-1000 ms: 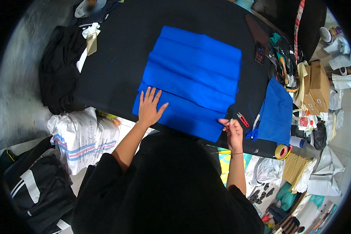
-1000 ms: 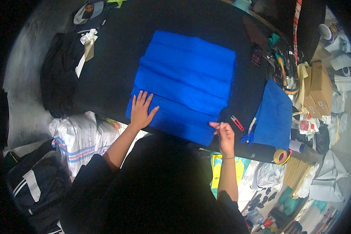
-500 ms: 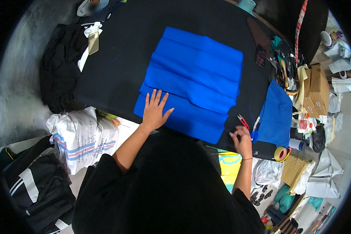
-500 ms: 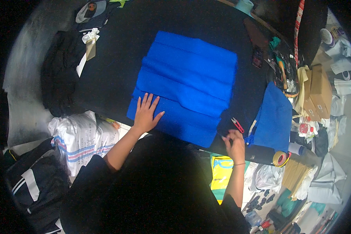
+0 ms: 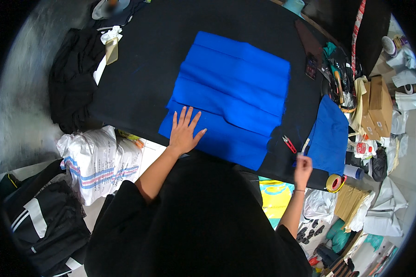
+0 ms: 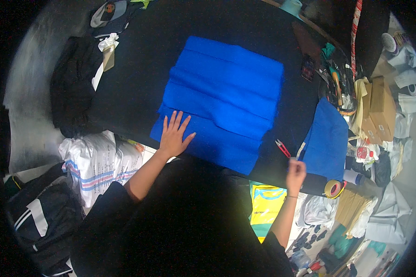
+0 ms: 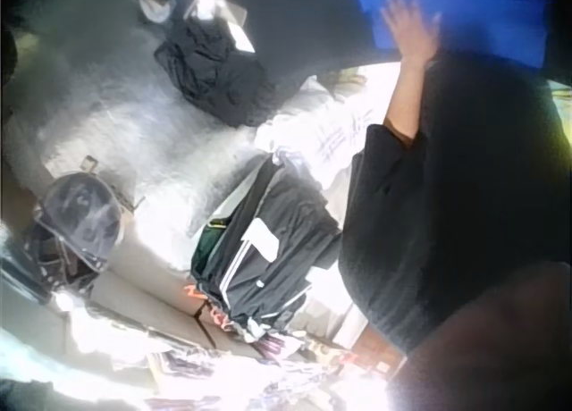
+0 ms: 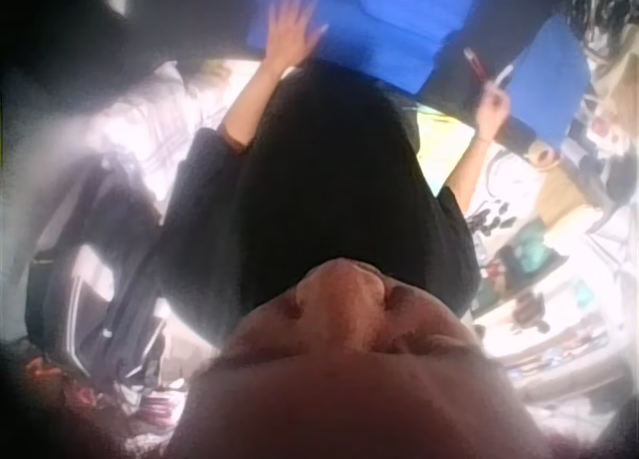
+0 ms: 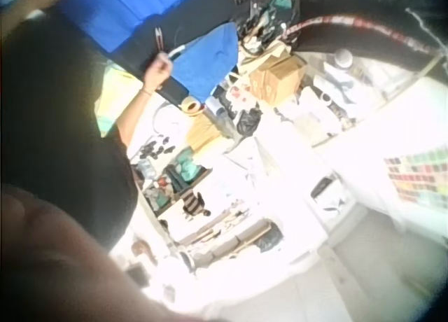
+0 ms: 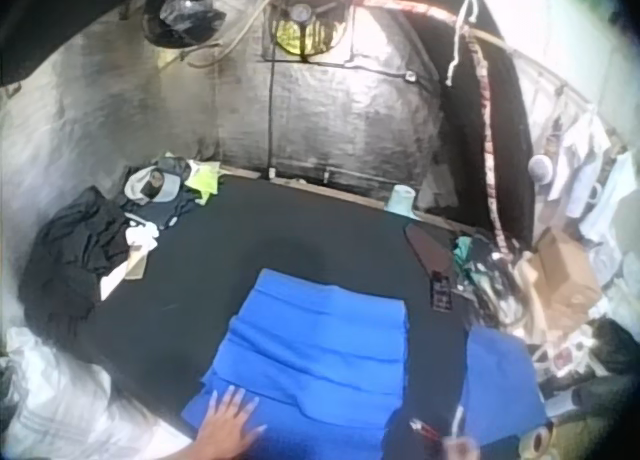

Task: The person cuts a folded blue fabric on a black table using red-handled scissors. They repeatedly trim the edges, adjust the fabric, and remove small cut pieces. The person also uses a pink seam ripper to pull threads from the fabric edges.

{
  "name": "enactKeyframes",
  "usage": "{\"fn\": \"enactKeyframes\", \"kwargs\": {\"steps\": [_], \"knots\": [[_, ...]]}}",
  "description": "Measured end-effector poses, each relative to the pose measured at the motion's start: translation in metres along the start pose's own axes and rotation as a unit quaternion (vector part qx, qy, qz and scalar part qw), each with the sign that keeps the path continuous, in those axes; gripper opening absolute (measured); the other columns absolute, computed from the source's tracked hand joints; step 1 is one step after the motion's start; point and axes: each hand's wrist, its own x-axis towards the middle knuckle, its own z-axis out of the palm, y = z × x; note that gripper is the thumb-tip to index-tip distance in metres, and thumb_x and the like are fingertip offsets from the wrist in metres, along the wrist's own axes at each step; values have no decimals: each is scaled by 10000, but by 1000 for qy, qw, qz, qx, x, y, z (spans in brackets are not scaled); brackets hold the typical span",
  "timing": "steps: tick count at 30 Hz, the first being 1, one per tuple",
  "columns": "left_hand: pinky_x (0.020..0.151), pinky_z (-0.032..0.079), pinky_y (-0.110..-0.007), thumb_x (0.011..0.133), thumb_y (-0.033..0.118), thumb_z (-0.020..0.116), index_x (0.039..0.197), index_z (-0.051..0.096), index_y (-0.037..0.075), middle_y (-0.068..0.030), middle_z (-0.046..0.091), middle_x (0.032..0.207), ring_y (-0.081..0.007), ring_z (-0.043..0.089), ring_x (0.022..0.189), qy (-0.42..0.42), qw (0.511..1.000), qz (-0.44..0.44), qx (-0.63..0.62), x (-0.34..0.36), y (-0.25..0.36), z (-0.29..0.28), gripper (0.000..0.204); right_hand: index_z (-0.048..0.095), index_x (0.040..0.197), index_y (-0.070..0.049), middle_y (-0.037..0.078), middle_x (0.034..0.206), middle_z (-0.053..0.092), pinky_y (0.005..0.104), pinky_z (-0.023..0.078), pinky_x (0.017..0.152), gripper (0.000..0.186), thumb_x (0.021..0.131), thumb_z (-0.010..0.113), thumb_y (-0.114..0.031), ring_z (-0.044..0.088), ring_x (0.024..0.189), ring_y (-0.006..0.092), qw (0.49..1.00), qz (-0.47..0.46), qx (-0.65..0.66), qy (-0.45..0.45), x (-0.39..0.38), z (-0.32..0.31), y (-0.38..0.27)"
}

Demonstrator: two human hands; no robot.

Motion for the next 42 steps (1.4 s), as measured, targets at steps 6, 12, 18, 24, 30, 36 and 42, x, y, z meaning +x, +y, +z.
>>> {"fn": "enactKeyframes", "kwargs": {"steps": [6,12,18,24,30,36,42], "knots": [[1294,48,-644,1056,582,525,1660,381,163,-218,279,1724,-404,157,1632,3,1000,-5,2,0,3,-1,749,672,919,11,119,1198,711,349,542,879,237,976,784,-190,679,1078,192,931,-146,-239,-235,-15,10,-29],[1293,25,-645,1057,599,508,1661,389,178,-207,267,1737,-395,144,1638,1,1000,-7,0,0,1,3,746,614,971,-74,88,1041,727,345,547,869,199,1123,564,-192,683,1000,199,909,97,336,-226,-6,86,-43],[1288,57,-652,1057,579,519,1658,388,181,-202,276,1731,-400,166,1632,8,1000,-6,13,0,0,4,733,474,823,-137,-28,658,354,289,330,540,283,1084,555,-212,382,578,115,869,254,386,-176,4,58,-13],[1287,91,-653,1060,574,513,1658,385,181,-202,271,1732,-405,170,1629,-3,1000,-12,2,0,2,1,726,491,831,-142,-23,655,414,285,321,475,255,1065,545,-229,409,526,103,906,253,334,-57,12,22,14],[1301,97,-608,1060,574,520,1660,388,185,-196,256,1743,-396,162,1633,-8,1000,-14,-7,2,2,2,727,467,810,-145,-31,611,364,270,278,454,302,1083,529,-256,349,492,89,937,234,259,-10,11,2,24],[1298,135,-589,1047,543,562,1640,425,169,-206,296,1726,-400,206,1621,22,1000,-7,-20,2,2,2,715,551,886,-127,-37,673,478,276,334,475,196,1046,556,-241,413,511,78,934,248,255,-35,16,-14,27],[1295,134,-602,1042,505,592,1626,437,130,-234,320,1706,-418,222,1611,33,999,2,-28,2,3,3,711,668,1059,-3,112,1084,686,368,559,804,255,870,775,-138,700,897,262,965,-24,-156,-211,-10,-4,10]]}}
